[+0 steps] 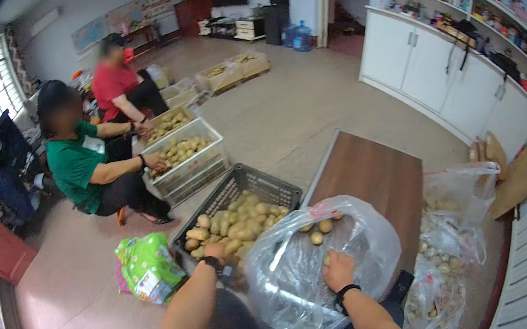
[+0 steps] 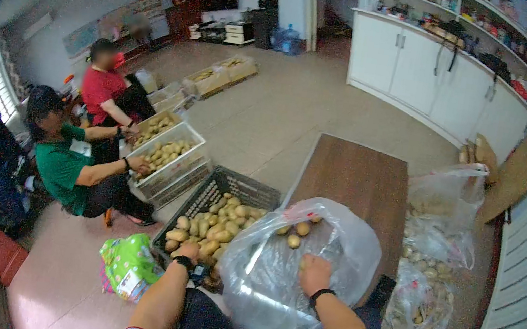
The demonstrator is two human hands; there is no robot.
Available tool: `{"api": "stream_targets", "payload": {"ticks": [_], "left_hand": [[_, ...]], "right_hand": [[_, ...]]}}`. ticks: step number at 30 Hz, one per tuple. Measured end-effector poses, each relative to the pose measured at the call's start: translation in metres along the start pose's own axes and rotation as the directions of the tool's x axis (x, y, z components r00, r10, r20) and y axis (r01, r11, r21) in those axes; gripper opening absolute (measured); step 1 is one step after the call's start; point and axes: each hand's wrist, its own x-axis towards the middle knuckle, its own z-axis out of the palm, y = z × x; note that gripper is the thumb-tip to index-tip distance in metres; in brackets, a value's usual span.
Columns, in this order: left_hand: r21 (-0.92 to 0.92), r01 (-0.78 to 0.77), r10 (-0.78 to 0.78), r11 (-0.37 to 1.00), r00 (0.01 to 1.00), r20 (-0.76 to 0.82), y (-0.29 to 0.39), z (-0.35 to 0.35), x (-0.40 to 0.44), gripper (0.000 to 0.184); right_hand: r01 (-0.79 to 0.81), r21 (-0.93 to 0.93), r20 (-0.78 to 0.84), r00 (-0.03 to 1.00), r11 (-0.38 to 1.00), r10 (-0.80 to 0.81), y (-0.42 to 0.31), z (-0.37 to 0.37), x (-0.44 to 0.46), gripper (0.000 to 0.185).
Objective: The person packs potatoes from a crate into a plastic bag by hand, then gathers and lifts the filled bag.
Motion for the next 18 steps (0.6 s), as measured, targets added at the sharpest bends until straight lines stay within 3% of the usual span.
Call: {"api": "stream_targets", "payload": {"ticks": [1,3,5,7,8,10,11,12,13,14,15,16,17,18], "left_hand": [[0.033,0.043,-0.048,0.999,0.986,0.16,0.021,-0.043,-0.021,0.03],[-0.196,0.163,-0.176,0.967,0.983,-0.049,0.004,0.006,0.01,0.03],[-0.581,0.241,-0.414,0.777,0.891,-0.184,0.039,-0.031,-0.015,0.027],[-0.898,0.167,-0.559,0.406,0.823,-0.1,0.045,-0.024,-0.002,0.024],[-0.901,0.153,-0.556,0.405,0.824,-0.11,0.057,-0.041,-0.003,0.024],[-0.996,0.089,-0.455,0.012,0.887,0.074,0.087,-0.073,-0.024,0.024],[-0.987,0.144,-0.381,-0.067,0.911,0.159,0.102,-0.093,-0.038,0.025],[-0.989,0.136,-0.377,-0.064,0.914,0.15,0.111,-0.101,-0.045,0.025],[-0.986,0.155,-0.264,-0.065,0.95,0.166,0.118,-0.107,-0.047,0.024],[-0.983,0.175,-0.146,-0.06,0.972,0.182,0.125,-0.11,-0.047,0.023],[-0.984,0.167,-0.137,-0.057,0.975,0.174,0.133,-0.112,-0.049,0.023],[-0.979,0.196,-0.029,-0.053,0.98,0.197,0.14,-0.112,-0.05,0.025],[-0.973,0.226,0.078,-0.046,0.972,0.222,0.144,-0.111,-0.05,0.027],[-0.974,0.223,0.085,-0.041,0.972,0.219,0.146,-0.107,-0.048,0.027]], "right_hand": [[0.007,0.042,-0.012,1.0,0.999,-0.007,-0.004,-0.004,-0.002,0.041],[-0.001,0.071,-0.044,0.999,0.998,0.004,-0.008,-0.01,0.0,0.042],[0.017,0.143,-0.036,0.999,0.99,-0.012,-0.011,-0.006,0.002,0.046],[0.018,0.224,-0.085,0.996,0.974,0.001,-0.018,-0.005,0.001,0.044],[0.029,0.314,-0.118,0.993,0.949,0.008,-0.023,-0.004,0.002,0.042],[0.018,0.387,-0.114,0.993,0.922,0.028,-0.031,0.001,0.001,0.04],[-0.072,0.521,-0.004,0.996,0.85,0.087,-0.034,0.004,0.001,0.039],[-0.169,0.633,0.111,0.986,0.755,0.128,-0.038,0.005,0.004,0.038],[-0.163,0.634,0.096,0.987,0.756,0.131,-0.045,0.004,0.01,0.038],[-0.292,0.755,0.254,0.956,0.587,0.149,-0.055,0.0,0.013,0.035],[-0.423,0.818,0.407,0.905,0.39,0.127,-0.064,-0.004,0.016,0.034],[-0.417,0.821,0.397,0.908,0.39,0.135,-0.072,-0.011,0.019,0.034],[-0.468,0.829,0.477,0.878,0.308,0.05,-0.079,-0.018,0.023,0.033],[-0.522,0.822,0.544,0.838,0.227,-0.043,-0.085,-0.022,0.026,0.032]]}}
